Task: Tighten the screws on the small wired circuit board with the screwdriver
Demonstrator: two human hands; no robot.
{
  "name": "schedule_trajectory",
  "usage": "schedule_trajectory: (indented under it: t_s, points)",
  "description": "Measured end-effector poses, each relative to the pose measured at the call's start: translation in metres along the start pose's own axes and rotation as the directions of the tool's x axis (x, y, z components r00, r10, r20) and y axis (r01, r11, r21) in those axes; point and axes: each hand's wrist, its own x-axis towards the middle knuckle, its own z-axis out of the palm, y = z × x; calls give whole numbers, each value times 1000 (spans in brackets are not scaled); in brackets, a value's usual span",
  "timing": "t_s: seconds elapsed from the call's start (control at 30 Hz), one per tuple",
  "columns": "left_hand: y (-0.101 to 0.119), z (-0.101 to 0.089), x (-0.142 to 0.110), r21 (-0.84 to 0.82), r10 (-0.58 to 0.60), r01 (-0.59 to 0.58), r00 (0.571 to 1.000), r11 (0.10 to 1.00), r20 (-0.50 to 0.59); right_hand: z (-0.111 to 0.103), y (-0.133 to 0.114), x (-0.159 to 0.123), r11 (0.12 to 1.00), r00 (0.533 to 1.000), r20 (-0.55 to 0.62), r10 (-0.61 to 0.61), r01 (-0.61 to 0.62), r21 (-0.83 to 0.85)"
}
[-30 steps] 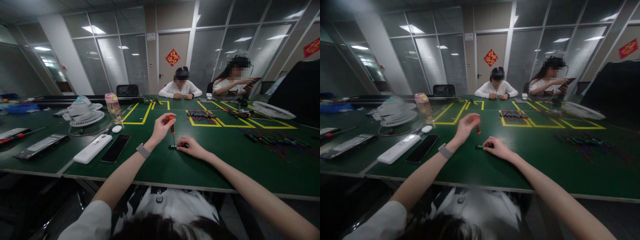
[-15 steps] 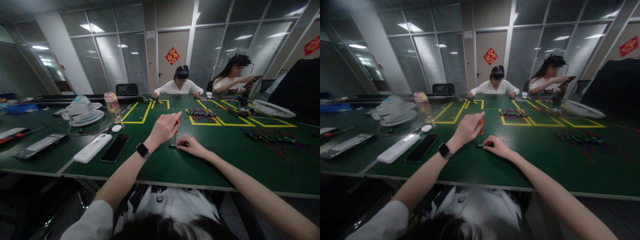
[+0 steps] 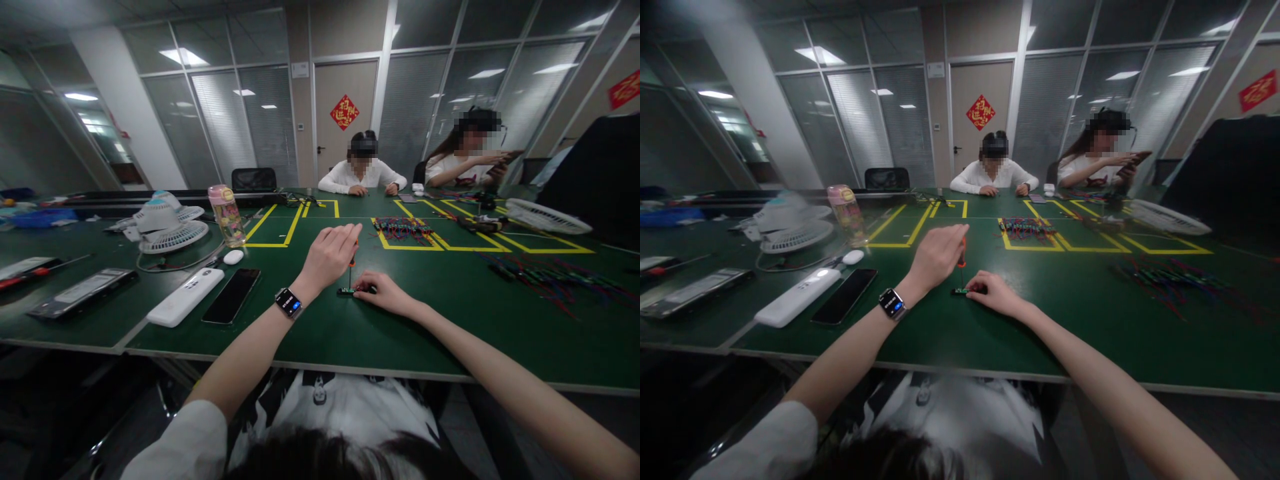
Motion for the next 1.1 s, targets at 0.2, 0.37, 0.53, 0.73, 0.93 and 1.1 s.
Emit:
schedule_trajectory:
  t_s: [0.2, 0.37, 0.53, 0.73, 0.93, 1.1]
  points:
    - [-1, -2, 0, -3, -29, 29, 999, 1000, -16, 0, 0, 0, 1000, 1000, 3, 0, 0, -6]
    - [1, -1, -1, -112, -73, 70, 997, 991, -26, 0, 1, 0, 1000, 1000, 3, 6, -6, -11]
    - [5, 1, 0, -201, -66, 62, 998, 978, -16, -1, 0, 0, 1000, 1000, 11, 0, 0, -13]
    - [7, 5, -5, -206, -127, 111, 990, 972, -67, -1, -2, 0, 1000, 1000, 8, 6, -6, -10]
    - [12, 5, -4, -440, -226, 178, 972, 880, -59, 0, 0, 0, 1000, 1000, -1, 3, -3, -23]
    - [15, 3, 1, -661, -355, 236, 934, 712, -49, -1, -2, 0, 999, 1000, 9, 12, -11, -34]
